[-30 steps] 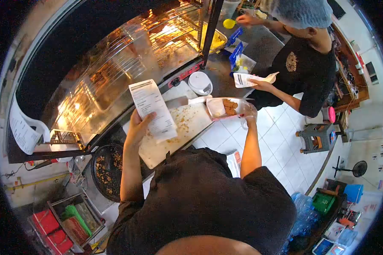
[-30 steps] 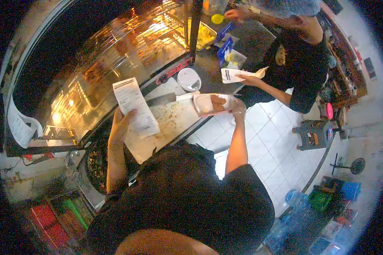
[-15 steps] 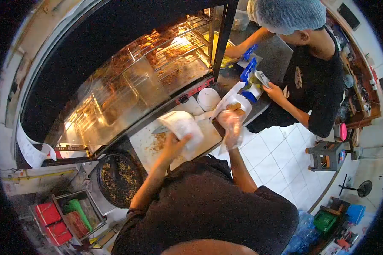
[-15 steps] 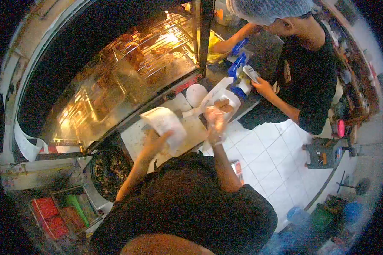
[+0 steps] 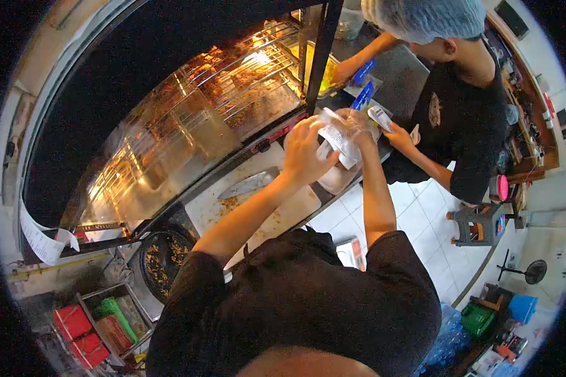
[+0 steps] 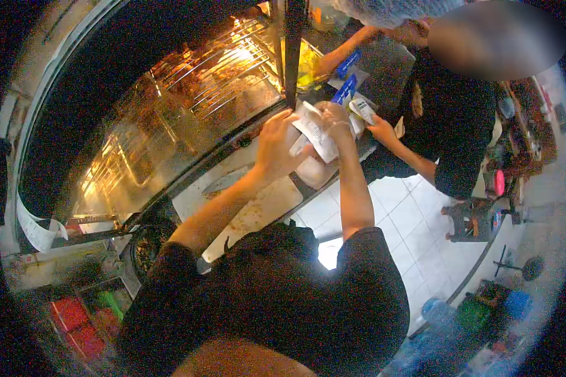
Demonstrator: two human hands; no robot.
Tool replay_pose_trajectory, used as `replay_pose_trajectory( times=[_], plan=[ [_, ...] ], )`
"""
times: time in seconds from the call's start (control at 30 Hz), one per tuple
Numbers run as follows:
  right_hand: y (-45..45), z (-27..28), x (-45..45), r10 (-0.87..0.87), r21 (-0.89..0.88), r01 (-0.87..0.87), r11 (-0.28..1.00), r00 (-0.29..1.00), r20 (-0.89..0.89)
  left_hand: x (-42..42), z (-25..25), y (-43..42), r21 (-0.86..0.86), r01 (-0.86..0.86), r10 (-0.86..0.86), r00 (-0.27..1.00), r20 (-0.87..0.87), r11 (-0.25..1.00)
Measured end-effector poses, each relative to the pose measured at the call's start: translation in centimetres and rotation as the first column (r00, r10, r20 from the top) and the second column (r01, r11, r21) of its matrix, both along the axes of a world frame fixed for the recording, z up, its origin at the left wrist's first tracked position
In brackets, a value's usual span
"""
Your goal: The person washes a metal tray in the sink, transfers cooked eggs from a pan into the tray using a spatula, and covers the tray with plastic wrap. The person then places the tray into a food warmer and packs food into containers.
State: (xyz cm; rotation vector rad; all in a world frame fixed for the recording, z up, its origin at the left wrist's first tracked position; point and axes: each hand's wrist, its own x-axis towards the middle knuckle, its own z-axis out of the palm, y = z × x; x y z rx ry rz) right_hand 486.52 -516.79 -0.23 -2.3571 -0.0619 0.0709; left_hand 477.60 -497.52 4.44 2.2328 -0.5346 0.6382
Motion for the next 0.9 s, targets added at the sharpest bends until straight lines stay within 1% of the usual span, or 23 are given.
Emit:
replay_pose_trajectory(
  times=[0.03,0.07,0.1,0.13,0.17,0.2,0.23,0.27,0.3,0.33,0.37,0.4,0.43,0.47,0.53,0.6,0.67,0.7,0.77,0.8,0.83,0.87,0.9],
  plan=[
    [-0.2,-0.1,0.1,0.007,-0.081,-0.002,0.997,0.997,0.070,1.1,0.1,-1.3,0.004,-0.001,0.001,1.000,0.011,1.000],
    [-0.4,-0.3,0.2,0.030,-0.160,-0.007,0.987,0.989,0.143,2.1,-2.3,-2.6,0.026,0.003,0.001,0.990,-0.141,1.000],
    [-1.1,-2.0,-1.0,-0.025,-0.156,0.103,0.982,0.900,0.435,3.6,-4.4,-3.4,0.050,-0.009,0.023,0.960,-0.279,0.999],
    [-1.0,-2.2,-2.0,-0.076,-0.117,0.170,0.979,0.824,0.561,3.6,-3.8,-3.6,0.096,0.046,-0.007,0.927,-0.376,0.994],
    [-0.4,-1.8,-4.0,-0.139,-0.063,0.231,0.971,0.758,0.637,4.3,-5.5,-4.2,-0.065,0.006,-0.042,0.822,-0.567,0.998],
    [0.4,-1.6,-6.2,-0.194,-0.008,0.277,0.961,0.695,0.693,6.1,-11.3,-5.0,0.022,0.049,-0.043,0.977,-0.211,0.999],
    [1.2,-1.4,-8.4,-0.228,0.021,0.314,0.949,0.641,0.733,6.1,-9.6,-4.8,0.135,0.098,-0.046,0.937,-0.345,0.986],
    [1.8,-1.9,-10.7,-0.248,0.037,0.342,0.939,0.599,0.762,6.3,-9.8,-6.1,-0.085,0.016,-0.067,0.764,-0.642,0.996],
    [2.1,-2.7,-12.6,-0.255,0.014,0.375,0.927,0.601,0.758,6.0,-9.2,-6.1,-0.014,0.018,-0.022,0.841,-0.541,1.000],
    [2.3,-4.0,-14.0,-0.231,-0.073,0.412,0.908,0.640,0.732,5.2,-4.5,-5.6,0.100,0.013,0.056,0.754,-0.655,0.995],
    [3.4,-2.6,-15.6,-0.307,-0.306,0.465,0.831,0.841,0.445,5.4,-4.3,-6.0,0.120,0.007,0.075,0.739,-0.670,0.993],
    [2.1,-2.7,-15.9,-0.301,-0.369,0.412,0.833,0.897,0.323,6.5,-5.4,-6.2,0.132,0.045,0.065,0.690,-0.721,0.990],
    [-0.2,-3.0,-15.0,-0.256,-0.314,0.346,0.884,0.921,0.294,8.8,-10.2,-7.9,0.316,0.060,0.159,0.768,-0.621,0.947],
    [-3.0,-2.9,-13.8,-0.213,-0.246,0.280,0.928,0.940,0.266,7.0,-8.1,-6.4,0.212,-0.084,0.184,0.837,-0.515,0.974],
    [-8.4,-2.2,-9.7,-0.127,-0.134,0.155,0.979,0.972,0.198,3.0,-4.2,-2.6,0.057,-0.186,0.192,0.878,-0.438,0.981],
    [-11.6,-1.7,-6.5,-0.045,-0.070,0.055,0.996,0.990,0.136,0.7,-2.0,2.1,-0.046,-0.112,0.074,0.860,-0.505,0.993],
    [-13.4,-1.7,-4.7,0.011,-0.015,-0.010,1.000,0.996,0.086,-2.4,-6.3,7.8,-0.037,-0.089,0.071,0.941,-0.332,0.995],
    [-14.0,-1.7,-4.4,0.034,0.015,-0.035,0.999,0.997,0.067,-6.6,-2.6,12.0,0.036,-0.032,0.046,0.852,-0.521,0.999],
    [-15.4,-2.6,-3.6,0.057,0.073,-0.060,0.996,0.997,0.046,-16.1,-5.2,18.8,0.234,-0.107,0.213,0.844,-0.492,0.966],
    [-15.9,-2.9,-3.4,0.067,0.081,-0.070,0.994,0.997,0.039,-21.6,-6.8,22.1,0.283,-0.121,0.249,0.843,-0.477,0.952],
    [-16.3,-3.2,-3.4,0.072,0.079,-0.074,0.994,0.997,0.029,-27.8,-2.7,24.7,0.403,-0.088,0.332,0.735,-0.591,0.911],
    [-16.6,-3.5,-3.3,0.076,0.061,-0.077,0.995,0.997,0.026,-33.2,-3.9,26.8,0.472,-0.214,0.518,0.321,-0.792,0.855],
    [-16.8,-3.7,-3.3,0.083,0.042,-0.084,0.996,0.996,0.019,-39.0,-3.8,28.2,0.410,-0.433,0.556,0.296,-0.777,0.803]
  ],
)
